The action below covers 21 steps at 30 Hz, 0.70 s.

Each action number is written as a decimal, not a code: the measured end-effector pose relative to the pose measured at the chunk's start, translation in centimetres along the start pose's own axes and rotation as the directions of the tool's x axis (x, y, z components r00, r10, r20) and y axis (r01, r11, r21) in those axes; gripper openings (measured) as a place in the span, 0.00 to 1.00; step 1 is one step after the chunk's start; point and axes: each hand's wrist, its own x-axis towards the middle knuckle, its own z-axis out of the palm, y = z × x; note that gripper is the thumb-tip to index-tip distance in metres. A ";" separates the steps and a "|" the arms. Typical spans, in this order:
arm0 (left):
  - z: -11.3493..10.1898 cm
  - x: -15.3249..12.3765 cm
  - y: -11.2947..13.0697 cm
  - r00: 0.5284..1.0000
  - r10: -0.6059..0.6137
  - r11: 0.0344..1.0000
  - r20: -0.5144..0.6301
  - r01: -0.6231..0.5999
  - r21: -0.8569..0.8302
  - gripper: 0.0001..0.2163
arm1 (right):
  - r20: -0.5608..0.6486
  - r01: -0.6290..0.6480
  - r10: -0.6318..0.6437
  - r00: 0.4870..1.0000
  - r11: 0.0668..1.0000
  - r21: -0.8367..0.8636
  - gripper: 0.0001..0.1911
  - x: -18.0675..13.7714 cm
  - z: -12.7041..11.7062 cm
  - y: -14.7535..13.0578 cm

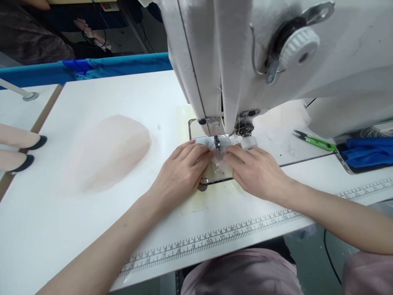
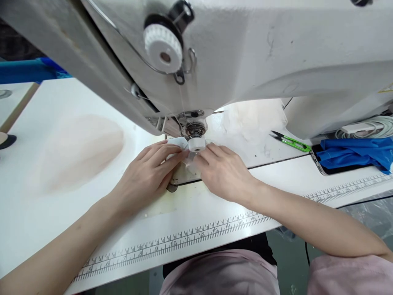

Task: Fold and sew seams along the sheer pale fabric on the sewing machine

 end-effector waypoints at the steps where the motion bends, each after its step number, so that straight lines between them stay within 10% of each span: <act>1: 0.1 0.1 0.1 1.000 -0.009 1.000 -0.004 0.009 0.001 0.14 | 0.008 -0.021 0.021 1.000 1.000 -0.007 0.14 0.1 0.0 0.2; 21: -0.7 0.4 1.4 0.994 -0.011 0.995 0.109 0.000 0.102 0.17 | 0.003 -0.006 0.007 1.000 0.995 -0.104 0.15 0.5 0.5 1.5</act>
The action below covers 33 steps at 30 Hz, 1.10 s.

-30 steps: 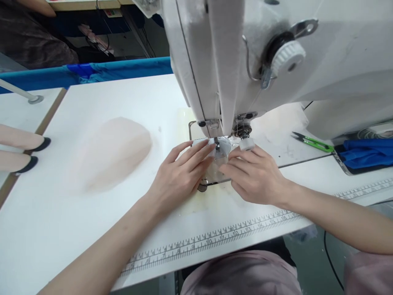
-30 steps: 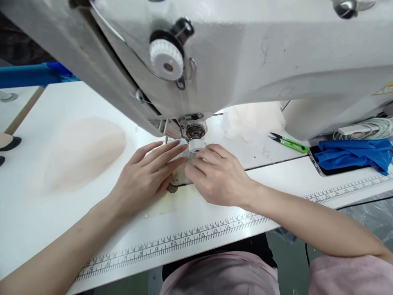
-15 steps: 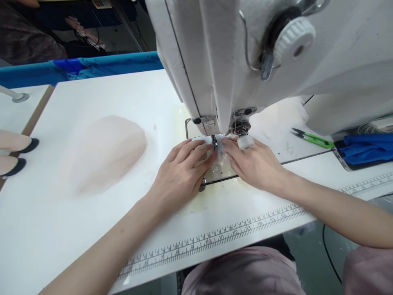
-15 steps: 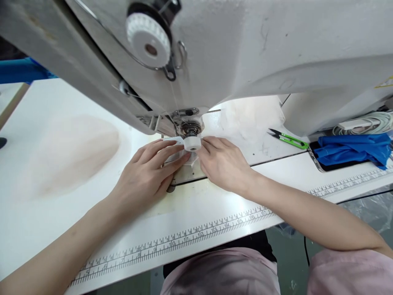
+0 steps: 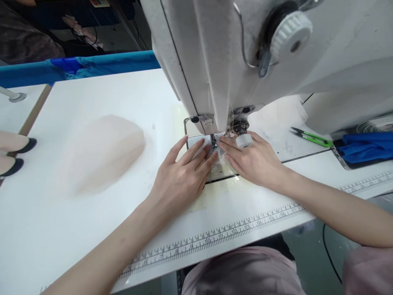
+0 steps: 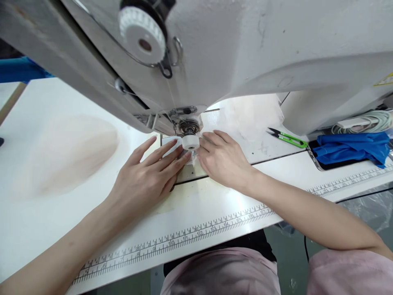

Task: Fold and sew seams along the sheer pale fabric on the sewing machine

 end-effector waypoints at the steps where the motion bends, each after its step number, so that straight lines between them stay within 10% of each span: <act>1: 0.0 0.0 0.0 1.000 0.001 1.000 -0.002 -0.001 0.001 0.17 | 0.004 0.000 0.000 1.000 1.000 0.000 0.15 0.0 0.0 0.0; 33: 0.3 -1.0 0.5 0.996 -0.006 1.000 -0.092 0.004 -0.024 0.19 | -0.196 0.163 -0.145 0.970 0.983 0.079 0.17 -0.9 -0.2 -0.2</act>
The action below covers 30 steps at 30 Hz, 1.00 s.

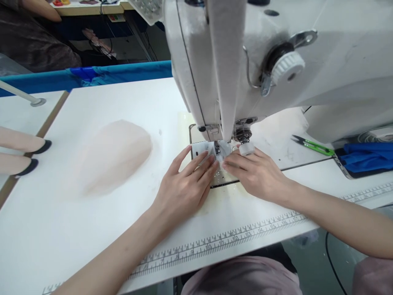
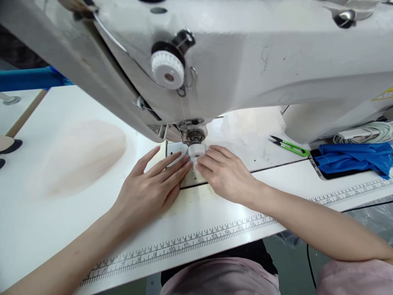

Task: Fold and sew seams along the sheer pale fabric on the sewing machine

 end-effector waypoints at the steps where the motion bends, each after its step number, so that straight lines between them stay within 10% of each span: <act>1: 0.0 0.0 0.0 1.000 0.001 1.000 0.005 -0.001 0.004 0.19 | 0.000 0.003 -0.003 1.000 1.000 0.003 0.17 0.0 0.0 0.0; 30: 0.4 0.6 -0.5 0.998 -0.054 0.993 -0.030 0.057 0.100 0.15 | -0.010 -0.003 0.002 1.000 0.999 -0.049 0.16 0.1 0.3 0.2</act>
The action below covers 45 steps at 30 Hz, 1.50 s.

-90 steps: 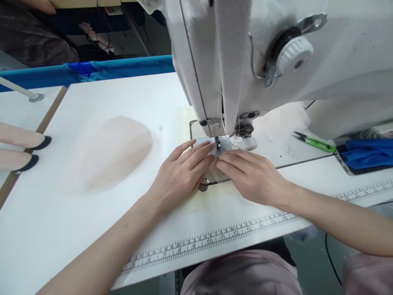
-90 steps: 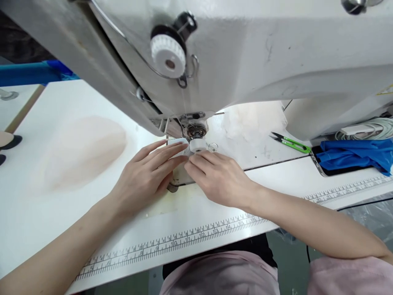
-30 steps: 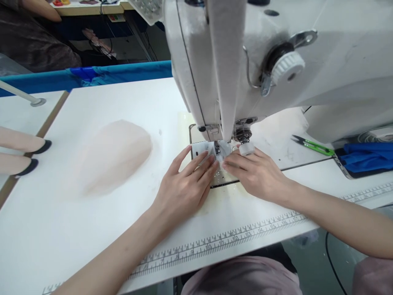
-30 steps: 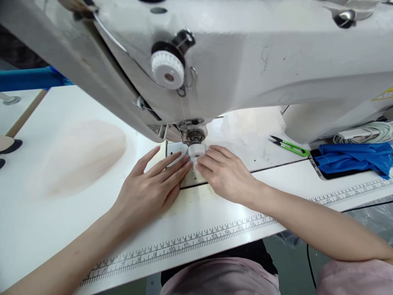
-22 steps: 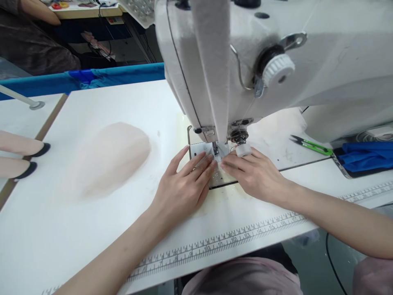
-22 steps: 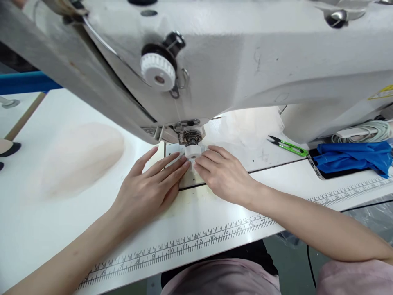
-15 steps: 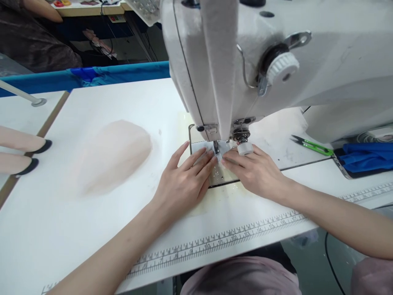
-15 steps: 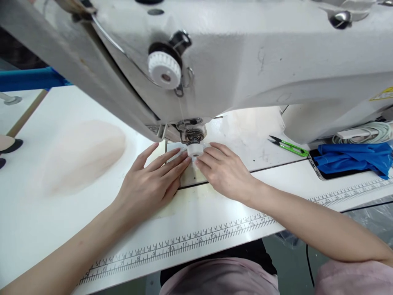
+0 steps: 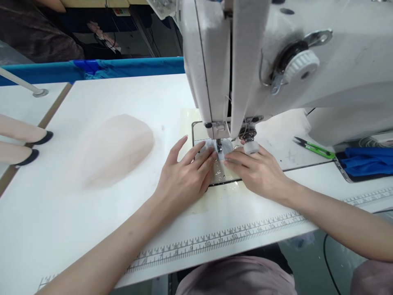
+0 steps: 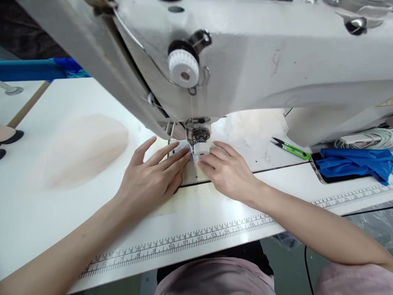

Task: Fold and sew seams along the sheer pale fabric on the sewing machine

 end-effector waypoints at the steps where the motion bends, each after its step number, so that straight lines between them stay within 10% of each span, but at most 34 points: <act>1: 0.0 0.0 0.0 1.000 -0.003 1.000 -0.001 0.003 0.002 0.15 | 0.007 -0.004 0.004 1.000 1.000 0.000 0.16 0.0 0.0 0.0; 27: 1.1 0.4 -0.4 0.983 -0.163 0.982 0.086 0.170 -0.078 0.19 | 0.155 -0.063 0.074 0.985 0.995 -0.072 0.18 0.3 0.0 0.7; 37: 0.3 0.0 -0.2 0.989 -0.130 0.985 -0.073 0.120 -0.122 0.14 | 0.156 -0.195 0.175 0.972 0.973 0.124 0.14 0.4 -0.4 0.7; 40: -0.2 0.0 0.3 0.989 -0.116 0.959 -0.092 0.087 -0.270 0.17 | 0.282 -0.360 0.233 0.931 0.719 0.595 0.10 0.6 -1.4 0.5; 43: -1.1 0.1 0.2 0.993 -0.117 0.780 -0.002 0.091 -0.620 0.08 | 0.510 -0.526 0.156 0.846 0.091 0.845 0.07 0.8 -2.4 0.5; 45: -1.9 0.0 -0.2 0.982 -0.126 0.531 0.137 0.184 -0.827 0.03 | 0.593 -0.574 0.111 0.797 -0.166 0.802 0.13 0.9 -2.6 0.6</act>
